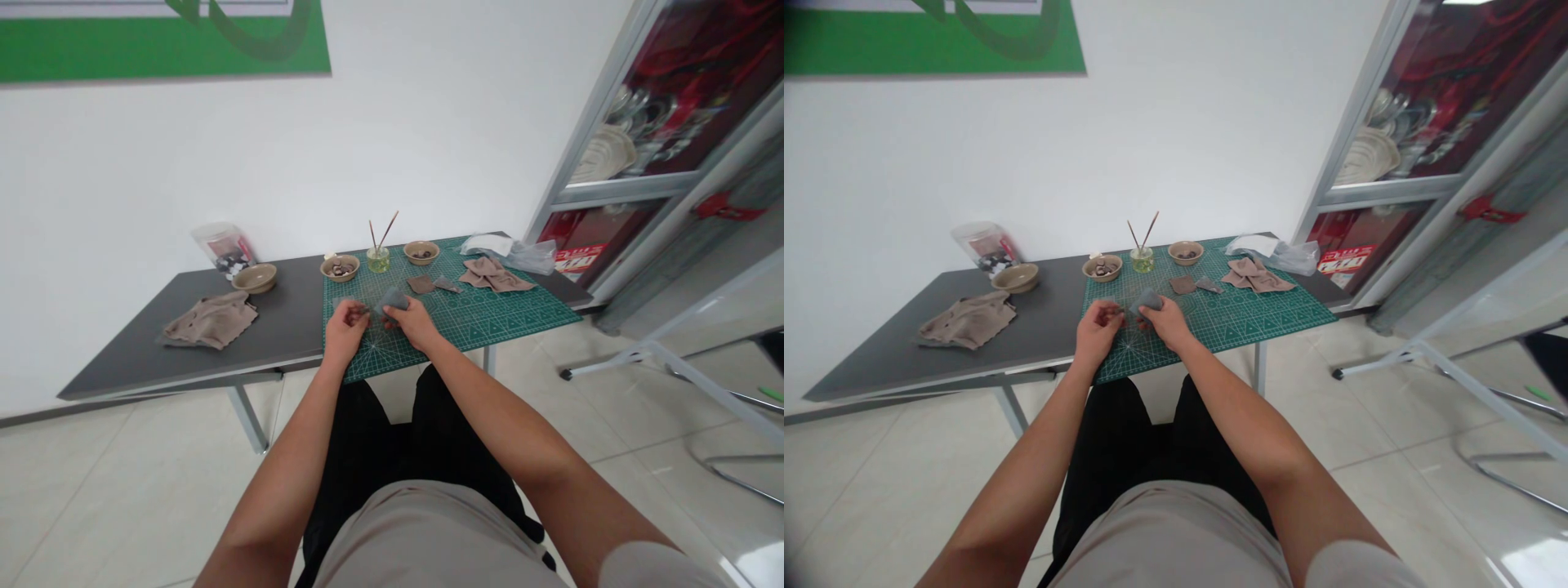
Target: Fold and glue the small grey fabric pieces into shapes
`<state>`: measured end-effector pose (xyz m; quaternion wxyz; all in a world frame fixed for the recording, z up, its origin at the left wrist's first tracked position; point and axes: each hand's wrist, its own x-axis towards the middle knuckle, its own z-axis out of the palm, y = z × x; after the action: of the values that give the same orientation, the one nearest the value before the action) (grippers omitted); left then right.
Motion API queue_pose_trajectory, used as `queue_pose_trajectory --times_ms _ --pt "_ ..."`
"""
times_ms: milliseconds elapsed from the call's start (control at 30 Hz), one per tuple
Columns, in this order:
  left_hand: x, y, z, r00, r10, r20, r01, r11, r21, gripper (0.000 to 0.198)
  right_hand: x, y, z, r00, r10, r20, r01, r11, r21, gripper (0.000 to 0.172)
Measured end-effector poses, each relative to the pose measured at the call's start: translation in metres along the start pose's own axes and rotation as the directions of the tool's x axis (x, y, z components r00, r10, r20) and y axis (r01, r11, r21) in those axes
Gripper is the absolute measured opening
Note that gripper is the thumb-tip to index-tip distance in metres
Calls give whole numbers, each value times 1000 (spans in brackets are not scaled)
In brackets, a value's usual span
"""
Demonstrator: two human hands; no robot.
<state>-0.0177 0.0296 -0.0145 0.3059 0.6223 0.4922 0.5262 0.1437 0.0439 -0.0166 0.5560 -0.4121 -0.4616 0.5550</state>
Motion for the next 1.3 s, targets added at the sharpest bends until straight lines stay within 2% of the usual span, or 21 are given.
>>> queue_pose_trajectory --times_ms 100,233,333,500,733,833,967,1033,1167,1300 --pt "0 2 0 1000 -18 -7 18 999 38 23 -1 -1 0 1000 -20 23 19 1000 18 27" --pt "-1 2 0 1000 -21 3 21 1000 -5 23 -3 -4 0 1000 -20 18 20 999 35 27" --pt "-1 3 0 1000 -9 22 10 998 -69 23 -5 -7 0 999 -2 47 0 999 49 30" --pt "1 0 1 996 21 92 -1 978 -210 25 -3 -8 -5 986 34 161 -54 991 125 33" --pt "3 -7 1 974 1 228 25 993 -115 26 -1 -6 -6 985 41 167 -68 984 162 32" --pt "1 -4 0 980 19 196 -19 1000 1 20 -3 -8 -4 986 38 163 -64 985 159 33" --pt "0 2 -3 986 136 102 -151 974 167 19 -2 -9 -4 990 37 140 -62 982 177 32" --pt "0 4 -4 988 130 87 -144 972 188 19 -1 -8 -5 991 39 129 -62 981 183 32" --pt "-3 4 -3 989 43 143 -75 971 228 18 2 -5 -7 986 30 164 -56 986 155 33" --pt "-6 3 -2 989 53 141 -92 951 294 17 3 -5 -7 981 69 182 -81 995 60 29"
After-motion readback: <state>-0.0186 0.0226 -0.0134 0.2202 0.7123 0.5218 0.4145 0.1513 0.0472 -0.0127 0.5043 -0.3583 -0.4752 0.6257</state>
